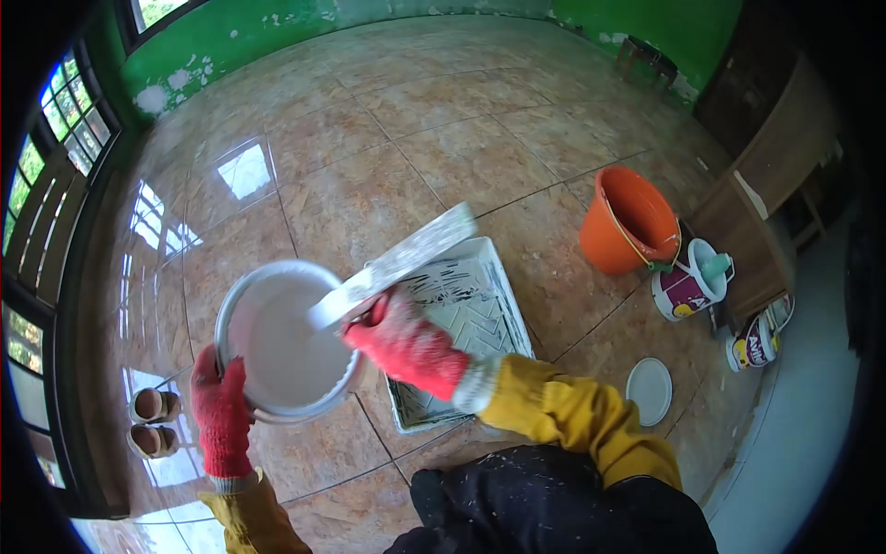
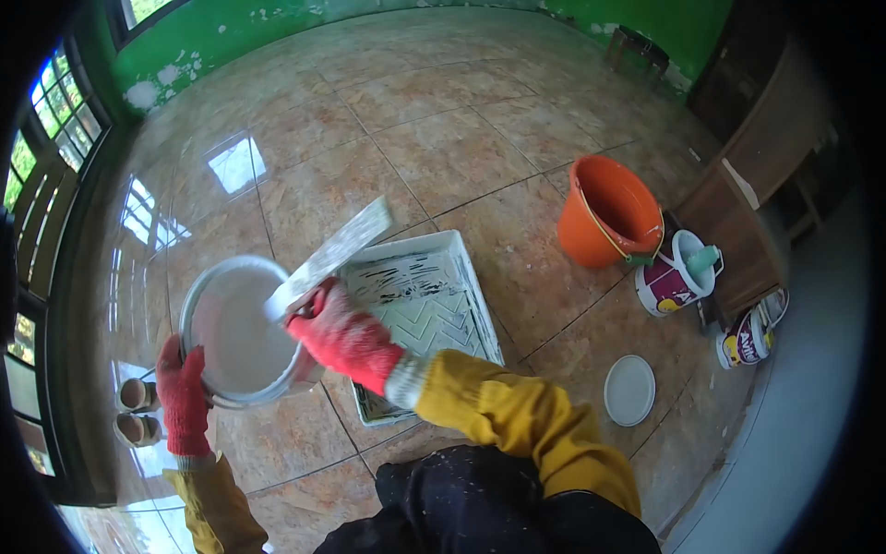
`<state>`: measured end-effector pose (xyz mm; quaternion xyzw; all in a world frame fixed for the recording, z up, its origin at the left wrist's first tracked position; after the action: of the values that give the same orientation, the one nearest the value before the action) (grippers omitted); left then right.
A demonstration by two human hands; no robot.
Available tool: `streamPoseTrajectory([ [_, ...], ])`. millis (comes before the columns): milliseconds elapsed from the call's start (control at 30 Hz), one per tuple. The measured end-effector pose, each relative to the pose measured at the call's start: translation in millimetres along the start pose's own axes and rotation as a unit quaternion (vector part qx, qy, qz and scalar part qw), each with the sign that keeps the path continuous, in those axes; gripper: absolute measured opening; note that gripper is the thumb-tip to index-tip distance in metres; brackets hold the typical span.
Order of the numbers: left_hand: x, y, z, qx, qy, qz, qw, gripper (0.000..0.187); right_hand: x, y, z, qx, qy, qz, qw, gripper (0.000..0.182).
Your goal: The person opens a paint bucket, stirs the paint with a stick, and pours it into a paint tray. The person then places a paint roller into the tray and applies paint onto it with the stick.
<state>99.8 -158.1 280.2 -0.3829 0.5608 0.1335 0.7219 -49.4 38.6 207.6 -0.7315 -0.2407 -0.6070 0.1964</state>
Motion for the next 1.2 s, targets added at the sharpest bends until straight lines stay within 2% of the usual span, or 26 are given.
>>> streamPoseTrajectory([
  [100,55,-19,-13,-0.023,-0.026,-0.015,0.999,0.022,-42,44,1,-0.034,-0.035,-0.014,0.999,0.041],
  [167,84,-26,-16,-0.015,-0.078,-0.025,0.997,0.022,-71,62,7,-0.001,0.019,0.106,0.994,0.041],
  [333,130,-29,-9,-0.013,-0.133,-0.05,0.99,0.026,-76,71,26,0.037,0.071,0.129,0.988,0.046],
  [400,161,-37,-7,-0.018,-0.12,0.0,0.993,0.029,-65,70,33,0.089,0.101,0.147,0.98,0.04],
  [433,178,-43,-6,-0.02,-0.115,0.026,0.993,0.031,-55,68,35,0.15,0.016,0.221,0.963,0.032],
  [467,191,-40,-8,-0.015,-0.107,0.062,0.992,0.033,-51,67,40,0.224,-0.019,0.381,0.897,0.028],
  [500,165,-31,1,-0.017,-0.163,0.047,0.985,0.036,-72,65,44,0.256,0.014,0.285,0.924,0.027],
  [533,227,-41,-14,-0.09,-0.059,0.099,0.989,0.036,-70,48,44,0.254,0.043,0.221,0.941,0.025],
  [567,234,-36,-18,-0.128,-0.053,0.168,0.976,0.029,-67,31,44,0.25,0.074,0.156,0.953,0.022],
  [600,211,-38,-13,-0.038,-0.097,0.098,0.99,0.046,-40,2,46,0.19,0.112,0.083,0.972,0.02],
  [633,162,-31,8,-0.034,-0.279,0.036,0.959,0.062,-44,-29,49,0.146,0.058,0.112,0.981,0.016],
  [700,165,-26,7,-0.055,-0.234,0.051,0.969,0.056,-21,-103,64,0.008,0.047,0.166,0.985,0.019],
  [733,171,-27,7,-0.057,-0.229,0.066,0.969,0.053,12,-155,82,-0.087,0.093,0.186,0.974,0.024],
  [767,193,-34,8,-0.052,-0.225,0.066,0.971,0.053,23,-207,102,-0.175,0.021,0.191,0.966,0.033],
  [800,216,-44,6,-0.036,-0.13,-0.02,0.991,0.051,3,-249,137,-0.359,0.068,0.039,0.93,0.027],
  [833,221,-45,4,-0.021,-0.033,-0.106,0.994,0.049,-22,-317,169,-0.471,0.033,-0.06,0.879,0.024],
  [867,217,-40,3,-0.018,-0.029,-0.109,0.993,0.049,-24,-374,198,-0.532,0.02,-0.077,0.843,0.026],
  [900,215,-35,4,-0.044,-0.104,-0.001,0.994,0.047,-26,-430,227,-0.589,0.004,-0.09,0.803,0.038],
  [933,211,-30,6,-0.07,-0.177,0.107,0.976,0.046,-26,-480,250,-0.636,-0.017,-0.101,0.765,0.04],
  [967,162,-2,22,-0.104,-0.213,0.175,0.956,0.045,-25,-520,268,-0.67,-0.033,-0.104,0.735,0.041],
  [1033,147,19,37,-0.121,-0.24,0.167,0.949,0.046,-27,-586,292,-0.704,-0.047,-0.085,0.704,0.046],
  [1067,147,23,43,-0.124,-0.245,0.163,0.948,0.047,-34,-616,302,-0.7,-0.05,-0.056,0.71,0.049],
  [1100,148,27,50,-0.125,-0.252,0.157,0.947,0.048,-21,-610,301,-0.739,-0.005,-0.163,0.653,0.048],
  [1133,150,30,57,-0.126,-0.259,0.153,0.945,0.048,-29,-626,310,-0.738,-0.002,-0.168,0.653,0.048],
  [1167,153,32,63,-0.13,-0.266,0.151,0.943,0.049,-34,-645,320,-0.697,0.06,0.006,0.714,0.046],
  [1200,156,34,70,-0.132,-0.275,0.147,0.941,0.05,-35,-648,322,-0.681,0.041,0.026,0.73,0.045],
])
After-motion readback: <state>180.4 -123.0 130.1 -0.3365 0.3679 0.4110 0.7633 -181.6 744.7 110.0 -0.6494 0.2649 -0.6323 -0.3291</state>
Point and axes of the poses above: each hand's wrist, its own z-axis away from the middle knuckle, its own y-axis out of the palm, x = y × z, the point moved 3 cm from there along -z, towards the middle knuckle, and after that the axes turned 7 degrees about -y, right-handed, at the moved point
